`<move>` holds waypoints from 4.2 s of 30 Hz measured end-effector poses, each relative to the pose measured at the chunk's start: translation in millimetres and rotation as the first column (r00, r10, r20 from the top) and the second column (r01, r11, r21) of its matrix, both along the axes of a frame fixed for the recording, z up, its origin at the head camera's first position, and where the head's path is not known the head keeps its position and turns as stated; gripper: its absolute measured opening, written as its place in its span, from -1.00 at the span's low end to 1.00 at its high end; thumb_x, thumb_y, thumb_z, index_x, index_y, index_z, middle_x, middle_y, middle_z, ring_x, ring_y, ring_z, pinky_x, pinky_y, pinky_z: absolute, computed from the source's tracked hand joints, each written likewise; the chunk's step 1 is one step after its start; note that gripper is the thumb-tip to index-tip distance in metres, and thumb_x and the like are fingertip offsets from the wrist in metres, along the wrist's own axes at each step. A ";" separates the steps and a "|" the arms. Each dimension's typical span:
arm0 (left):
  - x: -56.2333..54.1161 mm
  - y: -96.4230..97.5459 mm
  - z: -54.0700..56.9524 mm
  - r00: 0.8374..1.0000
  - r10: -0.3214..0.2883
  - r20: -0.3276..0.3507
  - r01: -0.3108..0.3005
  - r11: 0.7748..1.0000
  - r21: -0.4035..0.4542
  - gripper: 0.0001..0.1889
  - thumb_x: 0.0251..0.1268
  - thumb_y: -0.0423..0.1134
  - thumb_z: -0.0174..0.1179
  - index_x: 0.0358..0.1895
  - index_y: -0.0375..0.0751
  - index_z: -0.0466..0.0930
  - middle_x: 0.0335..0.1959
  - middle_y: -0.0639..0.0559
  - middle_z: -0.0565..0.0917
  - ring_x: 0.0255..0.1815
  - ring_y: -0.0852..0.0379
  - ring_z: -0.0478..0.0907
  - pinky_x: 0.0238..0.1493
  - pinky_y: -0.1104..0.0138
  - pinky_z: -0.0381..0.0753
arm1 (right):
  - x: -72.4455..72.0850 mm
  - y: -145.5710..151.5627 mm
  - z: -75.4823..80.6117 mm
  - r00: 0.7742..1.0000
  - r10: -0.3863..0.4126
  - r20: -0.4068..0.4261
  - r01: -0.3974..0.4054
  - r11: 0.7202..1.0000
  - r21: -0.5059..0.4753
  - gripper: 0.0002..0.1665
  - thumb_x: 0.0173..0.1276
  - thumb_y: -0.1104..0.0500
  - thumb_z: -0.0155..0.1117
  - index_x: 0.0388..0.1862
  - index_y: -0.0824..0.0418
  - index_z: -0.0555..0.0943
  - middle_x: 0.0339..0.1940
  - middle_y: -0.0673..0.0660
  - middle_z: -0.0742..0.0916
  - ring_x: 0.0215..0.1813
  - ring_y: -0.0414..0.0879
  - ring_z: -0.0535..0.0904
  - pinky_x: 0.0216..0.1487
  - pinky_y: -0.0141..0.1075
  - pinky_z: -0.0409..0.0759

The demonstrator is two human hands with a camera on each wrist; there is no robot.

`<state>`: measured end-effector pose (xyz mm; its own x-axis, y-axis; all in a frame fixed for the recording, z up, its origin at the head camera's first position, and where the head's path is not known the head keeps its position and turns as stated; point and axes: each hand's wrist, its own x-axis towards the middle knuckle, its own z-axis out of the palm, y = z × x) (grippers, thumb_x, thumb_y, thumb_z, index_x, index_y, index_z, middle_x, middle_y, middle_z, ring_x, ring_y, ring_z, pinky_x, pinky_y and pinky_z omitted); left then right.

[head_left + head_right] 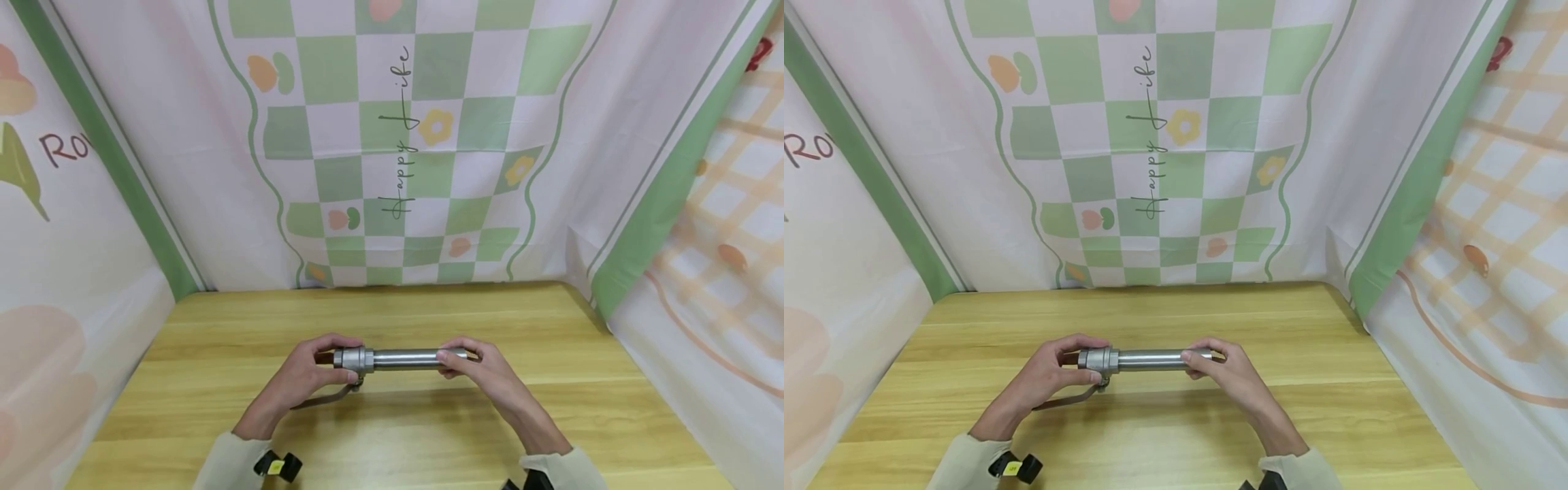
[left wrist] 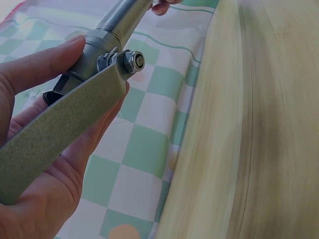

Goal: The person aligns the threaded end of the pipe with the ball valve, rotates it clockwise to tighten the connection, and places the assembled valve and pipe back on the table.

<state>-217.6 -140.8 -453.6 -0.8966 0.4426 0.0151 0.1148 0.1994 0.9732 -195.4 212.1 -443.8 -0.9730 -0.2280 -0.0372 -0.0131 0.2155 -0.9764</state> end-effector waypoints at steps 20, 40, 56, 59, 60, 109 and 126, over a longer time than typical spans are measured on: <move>0.1 0.0 0.0 1.000 -0.004 0.017 0.004 1.000 0.003 -0.49 0.33 -0.16 0.57 0.33 -0.06 0.72 0.24 -0.25 0.69 0.08 -0.10 0.69 0.03 0.11 0.70 | 0.1 1.7 3.2 1.000 0.009 -0.007 -0.009 1.000 0.007 -0.51 0.46 0.13 0.55 0.18 0.36 0.58 0.08 0.19 0.66 0.00 -0.02 0.71 0.13 -0.13 0.69; -2.0 -0.2 -1.1 0.999 0.007 0.031 -0.008 1.000 0.015 -0.48 0.31 -0.17 0.59 0.33 -0.07 0.72 0.21 -0.22 0.71 0.07 -0.07 0.69 0.04 0.13 0.70 | 0.3 2.8 3.0 0.992 0.093 -0.086 -0.093 0.996 0.003 -0.46 0.41 0.33 0.53 0.26 0.41 0.51 0.19 0.37 0.62 0.05 -0.05 0.66 0.01 -0.29 0.70; -1.1 -0.9 0.4 0.999 0.013 0.029 -0.013 1.000 -0.002 -0.48 0.31 -0.15 0.59 0.32 -0.05 0.72 0.22 -0.21 0.72 0.09 -0.08 0.69 0.05 0.13 0.69 | -0.9 4.6 2.6 0.996 0.085 -0.040 -0.083 0.995 0.050 -0.45 0.44 0.20 0.56 0.29 0.36 0.57 0.25 0.38 0.62 0.06 0.02 0.67 0.03 -0.26 0.70; -1.5 -1.1 0.4 1.000 0.018 0.026 -0.018 1.000 -0.009 -0.49 0.31 -0.14 0.59 0.32 -0.04 0.73 0.22 -0.20 0.72 0.09 -0.09 0.69 0.05 0.13 0.69 | -0.4 4.9 3.1 0.996 0.089 -0.033 -0.087 0.995 0.045 -0.44 0.46 0.18 0.55 0.31 0.35 0.57 0.27 0.38 0.62 0.08 0.02 0.68 0.05 -0.23 0.71; -1.6 -1.1 0.4 1.000 0.019 0.024 -0.019 1.000 -0.011 -0.49 0.31 -0.14 0.59 0.31 -0.03 0.73 0.22 -0.20 0.72 0.10 -0.09 0.68 0.05 0.13 0.68 | -0.2 4.9 3.4 0.995 0.090 -0.032 -0.088 0.995 0.046 -0.44 0.46 0.17 0.55 0.32 0.35 0.57 0.28 0.38 0.62 0.08 0.02 0.69 0.06 -0.22 0.71; -1.7 -0.6 0.6 1.000 0.012 0.024 -0.012 1.000 -0.002 -0.49 0.31 -0.14 0.59 0.31 -0.03 0.74 0.22 -0.20 0.71 0.10 -0.10 0.67 0.05 0.13 0.69 | 0.1 0.9 2.4 0.999 0.040 -0.014 -0.039 0.999 0.033 -0.51 0.60 0.05 0.41 0.26 0.39 0.62 0.02 0.30 0.74 0.02 -0.04 0.78 0.17 -0.17 0.76; -1.5 -0.6 0.5 1.000 -0.006 0.030 0.005 1.000 0.011 -0.50 0.32 -0.15 0.58 0.31 -0.06 0.73 0.23 -0.23 0.70 0.08 -0.09 0.68 0.05 0.12 0.70 | 0.8 -0.3 1.3 1.000 -0.014 -0.025 0.016 0.998 0.053 -0.59 0.62 0.00 0.38 0.18 0.31 0.69 0.56 0.36 0.55 0.13 0.14 0.78 0.37 0.03 0.60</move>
